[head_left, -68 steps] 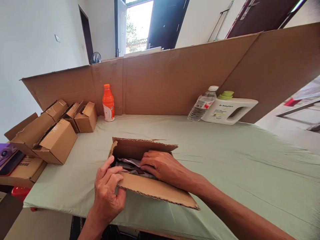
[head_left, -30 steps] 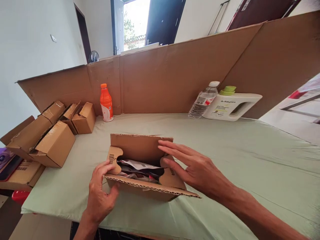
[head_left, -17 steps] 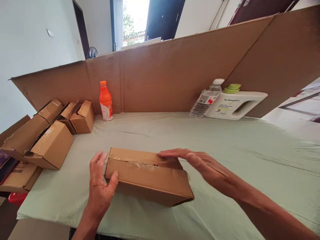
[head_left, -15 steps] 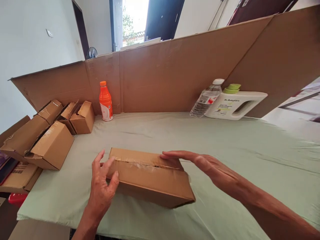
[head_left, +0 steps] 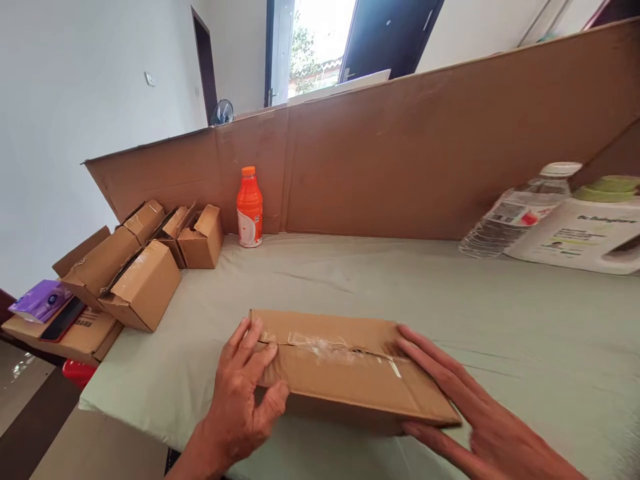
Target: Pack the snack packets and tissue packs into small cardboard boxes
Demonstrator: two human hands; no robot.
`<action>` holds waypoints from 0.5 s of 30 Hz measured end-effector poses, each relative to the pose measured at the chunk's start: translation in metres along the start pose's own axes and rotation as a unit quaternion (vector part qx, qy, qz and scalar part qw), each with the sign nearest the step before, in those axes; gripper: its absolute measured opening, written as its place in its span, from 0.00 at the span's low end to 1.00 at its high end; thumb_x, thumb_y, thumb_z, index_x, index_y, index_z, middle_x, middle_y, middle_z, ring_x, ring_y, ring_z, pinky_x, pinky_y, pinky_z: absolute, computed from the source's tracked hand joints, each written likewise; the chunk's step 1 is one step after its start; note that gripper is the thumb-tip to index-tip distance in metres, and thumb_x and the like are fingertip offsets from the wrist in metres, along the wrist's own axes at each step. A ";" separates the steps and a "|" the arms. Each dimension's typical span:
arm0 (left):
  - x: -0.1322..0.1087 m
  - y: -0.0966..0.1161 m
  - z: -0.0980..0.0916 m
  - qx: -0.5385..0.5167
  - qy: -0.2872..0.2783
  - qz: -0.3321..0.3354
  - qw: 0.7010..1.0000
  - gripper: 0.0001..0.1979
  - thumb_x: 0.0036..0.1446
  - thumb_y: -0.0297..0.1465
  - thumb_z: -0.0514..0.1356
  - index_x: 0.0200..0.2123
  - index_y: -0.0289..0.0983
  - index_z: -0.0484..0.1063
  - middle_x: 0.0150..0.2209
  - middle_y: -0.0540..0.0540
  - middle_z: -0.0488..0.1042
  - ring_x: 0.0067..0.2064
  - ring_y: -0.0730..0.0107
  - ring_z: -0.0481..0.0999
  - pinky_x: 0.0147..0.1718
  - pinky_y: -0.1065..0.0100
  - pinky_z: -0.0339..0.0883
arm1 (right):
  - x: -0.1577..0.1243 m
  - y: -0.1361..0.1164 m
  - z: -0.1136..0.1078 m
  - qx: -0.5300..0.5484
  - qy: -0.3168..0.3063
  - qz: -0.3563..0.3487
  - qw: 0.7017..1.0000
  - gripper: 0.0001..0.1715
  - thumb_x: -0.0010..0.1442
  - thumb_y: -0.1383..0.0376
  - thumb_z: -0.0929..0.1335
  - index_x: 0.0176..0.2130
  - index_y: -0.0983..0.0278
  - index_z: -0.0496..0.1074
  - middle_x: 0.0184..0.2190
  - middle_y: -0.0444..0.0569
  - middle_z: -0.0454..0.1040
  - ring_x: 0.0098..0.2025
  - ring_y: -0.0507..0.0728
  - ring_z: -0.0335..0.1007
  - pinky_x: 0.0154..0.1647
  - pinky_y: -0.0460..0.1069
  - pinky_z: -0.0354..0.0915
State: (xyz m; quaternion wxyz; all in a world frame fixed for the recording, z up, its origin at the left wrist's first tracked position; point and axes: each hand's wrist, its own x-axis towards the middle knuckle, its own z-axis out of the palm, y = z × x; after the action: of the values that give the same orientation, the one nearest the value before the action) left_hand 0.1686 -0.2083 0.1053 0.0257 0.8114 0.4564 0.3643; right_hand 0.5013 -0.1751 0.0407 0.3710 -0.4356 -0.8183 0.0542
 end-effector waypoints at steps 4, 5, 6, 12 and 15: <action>-0.017 -0.002 -0.010 0.103 0.024 -0.006 0.994 0.29 0.63 0.32 0.59 0.66 0.34 0.60 0.67 0.32 0.66 0.72 0.44 0.57 0.62 0.43 0.65 | 0.070 0.013 0.039 0.030 -0.057 -0.005 0.998 0.45 0.71 0.53 0.62 0.76 0.58 0.37 0.71 0.63 0.59 0.61 0.67 0.72 0.56 0.61 0.74; -0.021 -0.005 -0.012 0.135 0.026 -0.014 0.990 0.29 0.64 0.32 0.59 0.67 0.35 0.60 0.66 0.33 0.67 0.71 0.45 0.57 0.61 0.44 0.65 | 0.091 0.012 0.054 0.055 -0.081 0.010 0.995 0.44 0.72 0.53 0.60 0.76 0.60 0.36 0.70 0.64 0.60 0.57 0.64 0.76 0.54 0.59 0.74; -0.023 -0.010 -0.015 0.167 0.031 -0.023 0.985 0.28 0.64 0.31 0.58 0.67 0.36 0.60 0.66 0.34 0.68 0.71 0.45 0.59 0.60 0.45 0.65 | 0.114 0.010 0.072 0.081 -0.107 0.025 0.991 0.43 0.73 0.53 0.59 0.76 0.61 0.35 0.69 0.65 0.61 0.53 0.62 0.79 0.53 0.57 0.75; -0.012 -0.073 -0.023 0.310 0.125 -0.108 0.936 0.23 0.67 0.33 0.58 0.64 0.36 0.66 0.64 0.33 0.70 0.66 0.41 0.64 0.58 0.42 0.64 | 0.217 -0.043 0.201 0.080 -0.174 -0.008 0.982 0.40 0.72 0.58 0.56 0.75 0.70 0.41 0.70 0.66 0.59 0.70 0.64 0.59 0.68 0.63 0.59; 0.001 -0.110 -0.026 0.321 0.155 -0.158 0.921 0.22 0.67 0.34 0.58 0.62 0.36 0.68 0.64 0.32 0.70 0.67 0.38 0.64 0.58 0.38 0.64 | 0.224 -0.074 0.243 0.063 -0.200 -0.020 0.977 0.38 0.70 0.59 0.59 0.72 0.73 0.51 0.69 0.69 0.60 0.70 0.67 0.58 0.68 0.63 0.56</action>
State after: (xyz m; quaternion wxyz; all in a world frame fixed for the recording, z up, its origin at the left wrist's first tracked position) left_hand 0.0740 -0.1511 0.0837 -0.2505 0.6266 0.6693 0.3108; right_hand 0.2147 0.0056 0.0218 0.2271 -0.3755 -0.8794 0.1847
